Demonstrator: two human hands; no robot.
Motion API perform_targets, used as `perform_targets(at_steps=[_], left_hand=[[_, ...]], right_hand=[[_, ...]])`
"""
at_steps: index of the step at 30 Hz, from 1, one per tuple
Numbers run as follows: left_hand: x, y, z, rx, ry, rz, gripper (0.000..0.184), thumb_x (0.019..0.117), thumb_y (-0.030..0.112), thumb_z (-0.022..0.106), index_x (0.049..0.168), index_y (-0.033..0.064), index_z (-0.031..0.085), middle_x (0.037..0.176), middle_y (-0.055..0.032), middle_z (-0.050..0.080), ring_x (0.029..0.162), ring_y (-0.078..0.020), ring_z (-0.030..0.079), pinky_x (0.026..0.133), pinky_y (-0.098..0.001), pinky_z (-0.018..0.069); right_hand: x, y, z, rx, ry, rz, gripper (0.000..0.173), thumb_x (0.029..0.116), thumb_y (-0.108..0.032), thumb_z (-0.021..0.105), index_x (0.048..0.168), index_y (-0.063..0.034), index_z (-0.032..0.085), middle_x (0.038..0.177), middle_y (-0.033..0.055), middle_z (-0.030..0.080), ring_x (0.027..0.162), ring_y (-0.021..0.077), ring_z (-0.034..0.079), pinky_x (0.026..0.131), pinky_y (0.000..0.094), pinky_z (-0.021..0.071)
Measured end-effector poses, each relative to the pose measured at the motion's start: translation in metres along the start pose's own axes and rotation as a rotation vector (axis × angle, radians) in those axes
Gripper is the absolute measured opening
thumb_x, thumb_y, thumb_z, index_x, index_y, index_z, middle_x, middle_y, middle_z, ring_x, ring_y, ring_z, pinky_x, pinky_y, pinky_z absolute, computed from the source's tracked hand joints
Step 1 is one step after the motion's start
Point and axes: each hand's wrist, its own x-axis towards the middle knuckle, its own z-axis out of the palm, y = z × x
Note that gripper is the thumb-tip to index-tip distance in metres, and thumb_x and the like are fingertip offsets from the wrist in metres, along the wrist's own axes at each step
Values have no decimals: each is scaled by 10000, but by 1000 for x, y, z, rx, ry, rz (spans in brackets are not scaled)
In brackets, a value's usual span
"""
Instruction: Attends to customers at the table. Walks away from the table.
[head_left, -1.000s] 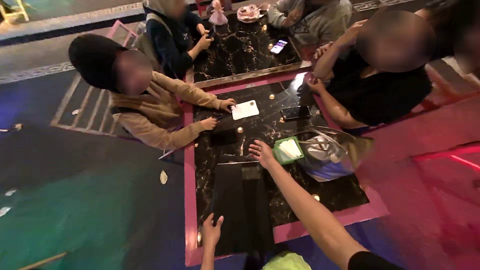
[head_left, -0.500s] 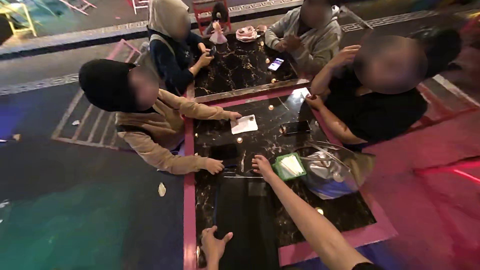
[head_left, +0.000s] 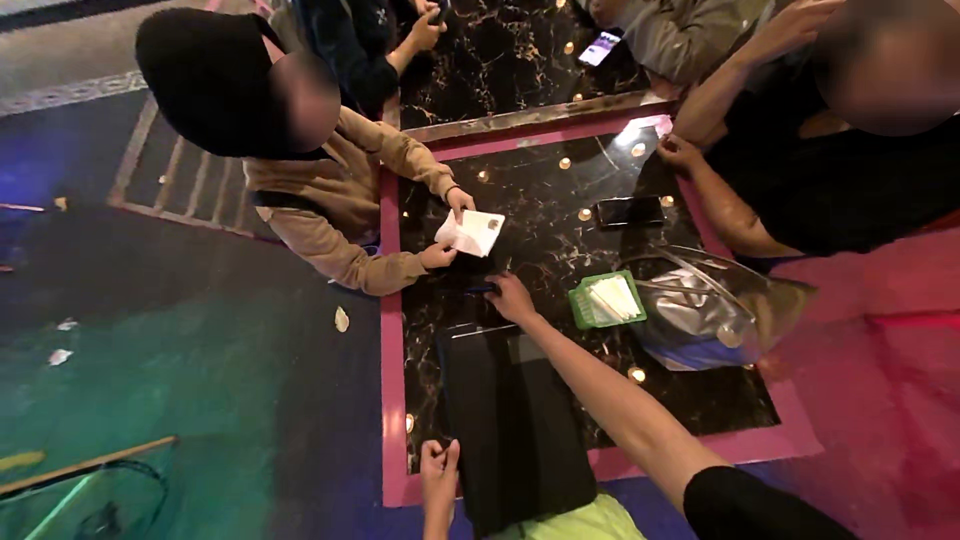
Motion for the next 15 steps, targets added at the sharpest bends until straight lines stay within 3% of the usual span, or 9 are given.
perform_targets(at_steps=[2,3,4,6,10,13,15], left_hand=[[5,5,1,-2,-35,-25,463,924,57,722,1303,7,460,1004,-164,731,810,-197,725,676,-363,602],[9,6,2,26,-71,-13,508,915,23,710,1370,4,486,1072,-174,721,870,-212,727,740,-385,617],[14,6,3,73,-102,0,503,914,19,705,1385,-5,528,1054,-168,727,877,-207,721,772,-389,611],[21,9,5,158,-142,11,434,914,17,708,1330,-38,595,970,-152,723,832,-185,698,782,-379,597],[26,12,9,255,-90,31,266,875,-18,726,1130,-49,654,843,-135,676,735,-190,644,701,-385,565],[28,14,6,357,-132,-13,359,886,50,744,1221,-48,660,969,-194,724,875,-274,702,808,-488,583],[25,20,3,413,-117,16,362,921,90,727,1249,-42,651,1028,-213,721,912,-302,708,822,-511,585]], right_hand=[[6,-8,12,-98,34,-5,420,928,-362,739,1275,-128,707,1374,173,612,1308,373,542,1089,575,436],[7,-9,16,-124,63,-1,435,926,-362,740,1265,-93,701,1369,195,615,1306,390,543,1099,580,421],[7,-8,19,-124,106,-4,426,920,-333,748,1252,-71,702,1357,208,622,1290,397,556,1095,581,423],[2,-7,20,-119,150,-18,375,900,-233,758,1216,-37,705,1321,237,628,1219,424,598,1038,607,464],[-20,-11,7,-228,-72,45,279,940,-205,693,1179,-61,716,1241,210,672,1165,403,630,1029,617,469],[-38,8,-18,-200,-124,147,276,971,-208,640,1230,-128,692,1174,158,717,1111,373,676,960,623,525],[-51,14,-37,-129,-118,199,330,987,-190,617,1316,-171,645,1200,151,708,1122,368,675,950,614,537]])
